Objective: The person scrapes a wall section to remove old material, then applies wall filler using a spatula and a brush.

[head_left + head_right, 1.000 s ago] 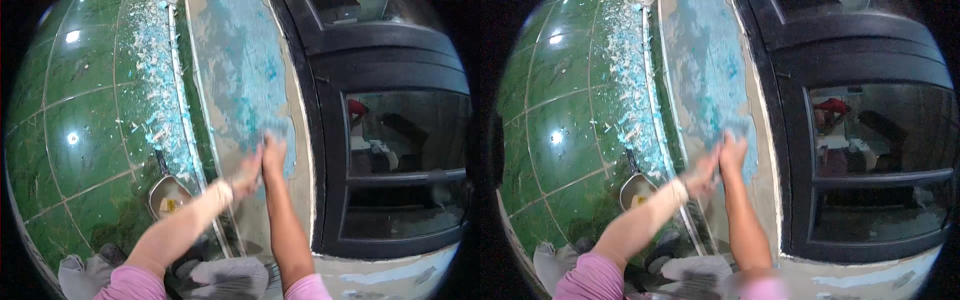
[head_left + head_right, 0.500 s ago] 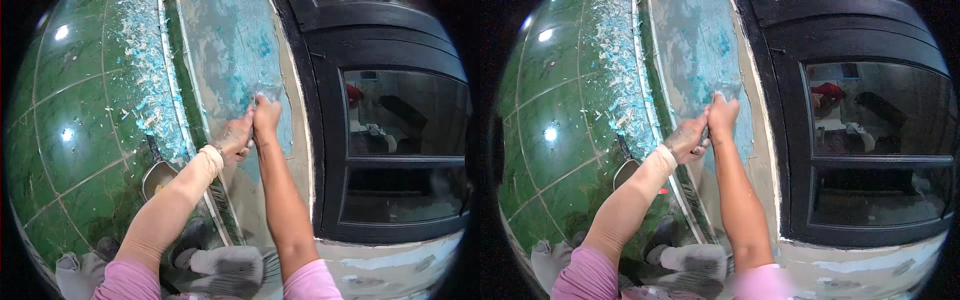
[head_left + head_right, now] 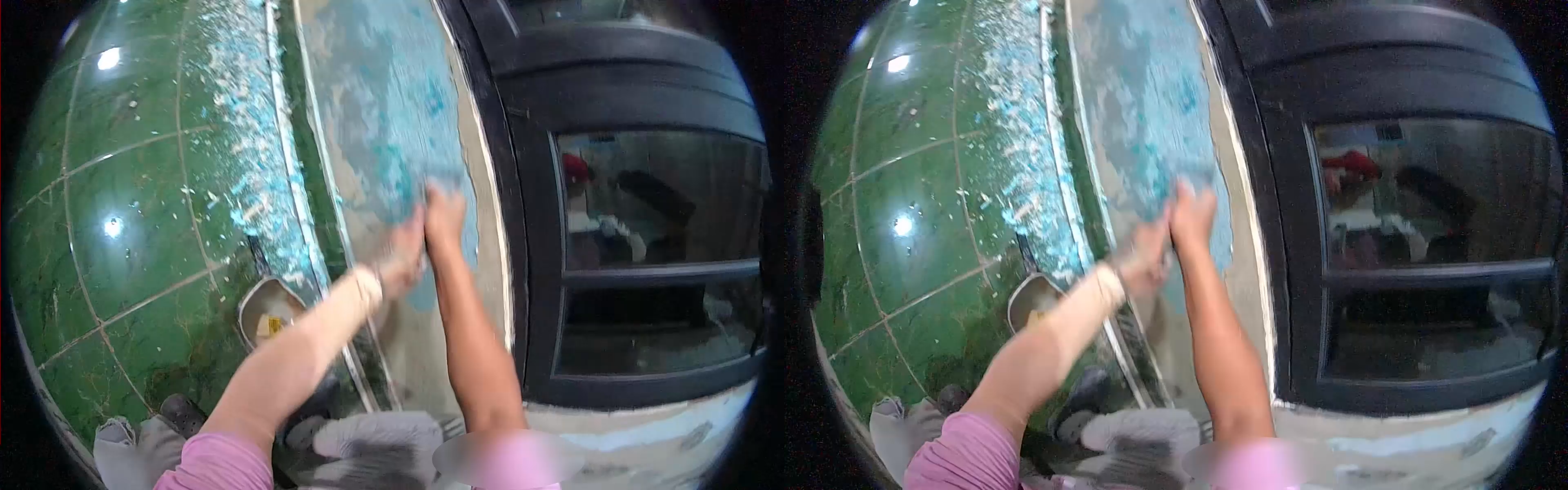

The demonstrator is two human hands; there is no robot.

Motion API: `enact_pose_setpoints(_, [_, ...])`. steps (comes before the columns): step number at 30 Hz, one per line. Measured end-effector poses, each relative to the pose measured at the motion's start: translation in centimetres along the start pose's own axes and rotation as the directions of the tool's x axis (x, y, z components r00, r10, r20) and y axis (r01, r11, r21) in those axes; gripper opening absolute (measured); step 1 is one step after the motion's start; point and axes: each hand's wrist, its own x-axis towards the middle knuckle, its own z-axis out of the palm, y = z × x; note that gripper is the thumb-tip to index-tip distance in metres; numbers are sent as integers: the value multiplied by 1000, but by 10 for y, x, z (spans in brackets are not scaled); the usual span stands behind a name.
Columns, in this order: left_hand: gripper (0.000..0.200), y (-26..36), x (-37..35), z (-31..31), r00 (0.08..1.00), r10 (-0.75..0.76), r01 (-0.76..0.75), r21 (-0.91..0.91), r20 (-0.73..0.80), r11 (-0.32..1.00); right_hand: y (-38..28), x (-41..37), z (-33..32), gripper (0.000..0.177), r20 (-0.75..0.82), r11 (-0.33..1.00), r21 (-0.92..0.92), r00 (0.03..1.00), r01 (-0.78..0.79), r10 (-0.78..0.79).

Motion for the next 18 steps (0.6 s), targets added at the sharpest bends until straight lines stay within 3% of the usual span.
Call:
enact_pose_setpoints(1, [46, 14, 9, -9, 1000, -4, 4, -12, 4, 1000, -1, 12, 7, 16, 9, 993, -91, 997, 77, -77])
enact_pose_setpoints(4, [44, -14, -2, 0, 998, -39, 42, -58, 42, 997, -6, -19, 0, 16, -36, 990, 123, 996, -72, 77])
enact_pose_setpoints(6, [44, -18, -6, 9, 1000, -16, 15, -100, -6, 995, -1, -41, -24, 18, 22, 980, 117, 987, -163, 161])
enact_pose_setpoints(9, [47, 2, 4, 16, 995, 12, -29, -169, -101, 985, -4, 7, -12, 17, 73, 961, -229, 987, 155, -142])
enact_pose_setpoints(12, [55, 8, 15, 5, 999, -33, 30, -92, -31, 995, -30, 6, 2, 17, 19, 973, -208, 995, 98, -96])
enact_pose_setpoints(15, [54, -26, -7, 18, 995, -98, 98, -72, -4, 993, 3, -26, -19, 17, 11, 999, 46, 1000, 2, -3])
enact_pose_setpoints(18, [54, -12, -7, 14, 996, -85, 88, -129, 32, 988, -12, -14, -16, 17, 88, 994, -30, 991, -101, 104])
